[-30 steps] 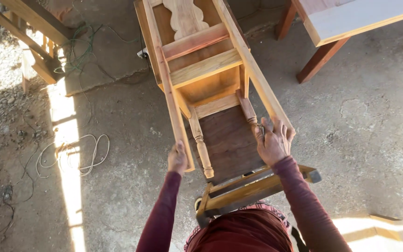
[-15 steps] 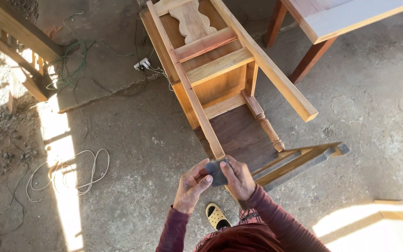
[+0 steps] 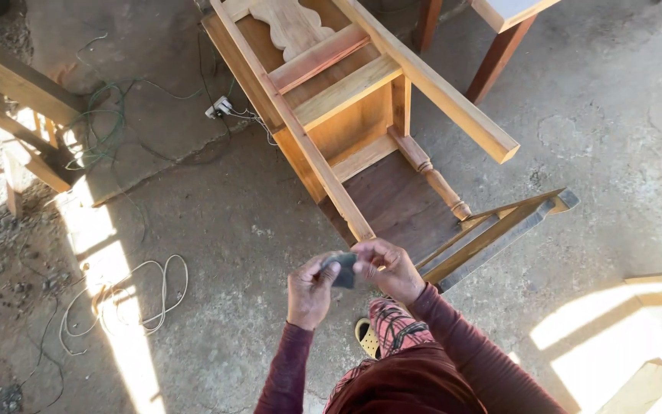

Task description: Sanding the surface of a wooden chair using sandpaper to prepare it for finishing.

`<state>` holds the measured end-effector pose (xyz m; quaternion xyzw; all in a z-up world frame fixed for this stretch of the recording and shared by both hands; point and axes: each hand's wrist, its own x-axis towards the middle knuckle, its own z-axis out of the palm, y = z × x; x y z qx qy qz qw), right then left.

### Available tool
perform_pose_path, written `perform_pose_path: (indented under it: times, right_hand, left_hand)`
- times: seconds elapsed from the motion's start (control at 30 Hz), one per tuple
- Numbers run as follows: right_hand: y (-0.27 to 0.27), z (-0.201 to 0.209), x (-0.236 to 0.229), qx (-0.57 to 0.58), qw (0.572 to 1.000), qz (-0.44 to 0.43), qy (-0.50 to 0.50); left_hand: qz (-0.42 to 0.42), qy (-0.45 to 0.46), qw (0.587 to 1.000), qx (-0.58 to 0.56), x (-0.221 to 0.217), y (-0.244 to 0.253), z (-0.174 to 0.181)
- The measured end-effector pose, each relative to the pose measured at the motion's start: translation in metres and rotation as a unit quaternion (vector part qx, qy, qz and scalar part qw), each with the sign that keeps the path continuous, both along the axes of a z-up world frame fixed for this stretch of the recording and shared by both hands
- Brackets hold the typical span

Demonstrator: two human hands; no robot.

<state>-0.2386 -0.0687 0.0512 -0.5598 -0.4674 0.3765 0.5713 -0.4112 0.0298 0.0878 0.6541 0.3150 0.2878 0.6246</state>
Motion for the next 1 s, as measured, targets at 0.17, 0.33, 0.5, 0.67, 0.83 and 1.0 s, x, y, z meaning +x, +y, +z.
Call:
perform_pose_path:
  times: [0.17,0.33,0.5,0.67,0.83,1.0]
  right_hand:
    - [0.028,-0.083,0.004,-0.097,0.923,-0.267,0.261]
    - [0.039,-0.079,0.007,-0.193,0.786,-0.247,0.533]
    - [0.049,-0.059,0.020,-0.219,0.712,-0.182,0.642]
    - [0.039,-0.075,0.022,-0.208,0.662,-0.135,0.708]
    - [0.044,-0.074,0.021,-0.249,0.683,-0.184,0.662]
    - [0.048,-0.080,0.009,-0.311,0.751,-0.189,0.551]
  left_hand:
    - [0.155,0.177,0.927,0.293,0.015,0.046,-0.055]
    - [-0.024,0.104,0.821,0.560,0.060,0.038,-0.064]
    - [-0.141,0.077,0.794,0.587,0.062,0.045,-0.082]
    - [-0.222,0.052,0.838,0.496,0.074,0.116,-0.033]
    - [-0.141,0.097,0.858,0.485,0.105,0.252,-0.059]
    - [-0.133,0.077,0.905,0.397,0.103,0.222,-0.076]
